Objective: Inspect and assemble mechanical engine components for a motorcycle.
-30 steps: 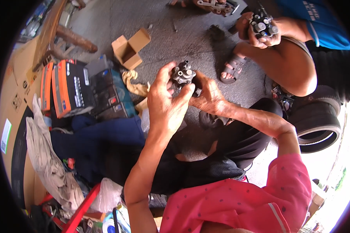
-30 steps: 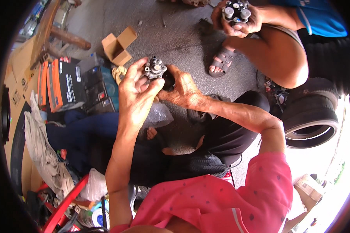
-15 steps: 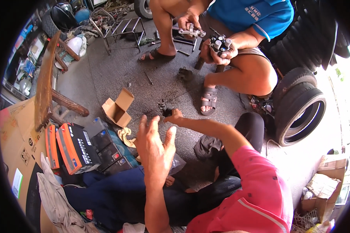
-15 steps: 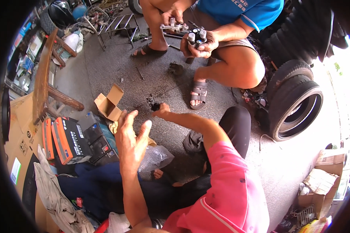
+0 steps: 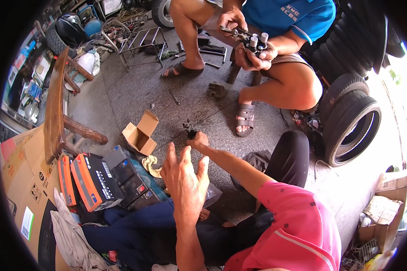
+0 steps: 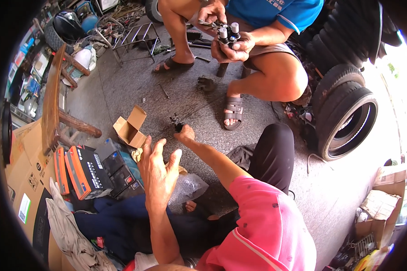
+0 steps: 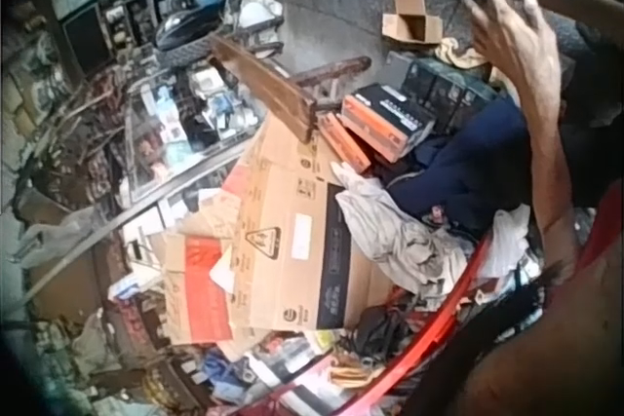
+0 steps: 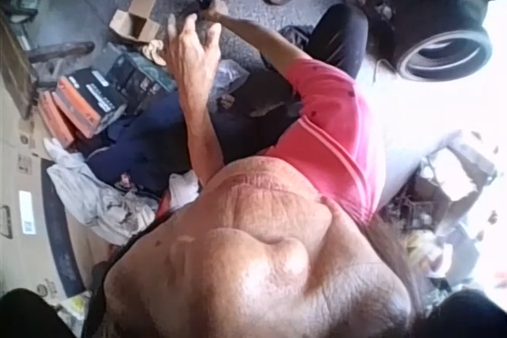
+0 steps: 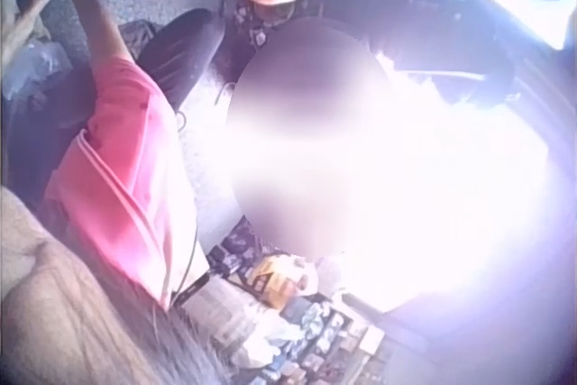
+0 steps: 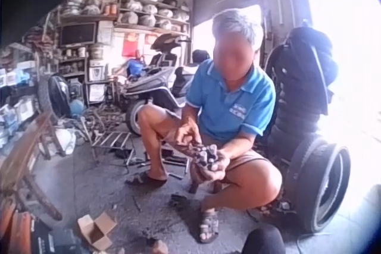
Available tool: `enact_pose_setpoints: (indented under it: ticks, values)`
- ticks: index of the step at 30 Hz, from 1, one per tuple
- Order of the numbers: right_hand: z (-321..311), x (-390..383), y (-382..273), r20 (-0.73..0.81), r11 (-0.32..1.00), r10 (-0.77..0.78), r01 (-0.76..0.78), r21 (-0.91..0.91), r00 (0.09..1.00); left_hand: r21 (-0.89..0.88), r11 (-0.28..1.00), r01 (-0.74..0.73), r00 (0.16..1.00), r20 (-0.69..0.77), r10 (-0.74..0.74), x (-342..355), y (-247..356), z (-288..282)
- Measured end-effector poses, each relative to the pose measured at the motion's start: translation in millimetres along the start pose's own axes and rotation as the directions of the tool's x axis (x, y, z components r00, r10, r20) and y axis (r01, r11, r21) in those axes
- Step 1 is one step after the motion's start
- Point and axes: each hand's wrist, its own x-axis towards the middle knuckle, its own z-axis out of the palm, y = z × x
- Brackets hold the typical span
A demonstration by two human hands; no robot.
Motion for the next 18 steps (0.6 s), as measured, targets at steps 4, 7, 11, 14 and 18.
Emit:
enact_pose_setpoints:
  ticks: [4,7,11,14,18]
  values:
    - [-21.3,-6.3,-10.6,0.005,0.994,0.051,-0.050,-0.097,0.999,0.030,0.999,-0.023,1.000,0.020,0.022,0.7,4.3,1.8]
    - [-29.9,-7.6,-6.7,-0.003,0.987,0.008,-0.008,-0.162,1.000,0.053,0.998,-0.036,0.999,0.032,0.035,1.9,6.9,2.8]
    - [-38.9,-8.8,-1.4,0.067,0.975,-0.024,0.038,-0.219,0.997,0.071,0.997,-0.029,0.998,0.055,0.025,2.3,7.8,2.3]
    - [-40.9,-10.5,0.9,0.083,0.964,-0.036,0.056,-0.259,0.996,0.086,0.996,-0.034,0.997,0.066,0.028,1.0,7.0,2.9]
    - [-42.1,-7.3,4.2,0.093,0.950,-0.077,0.101,-0.297,0.993,0.113,0.993,-0.042,0.996,0.084,0.032,0.5,7.9,3.2]
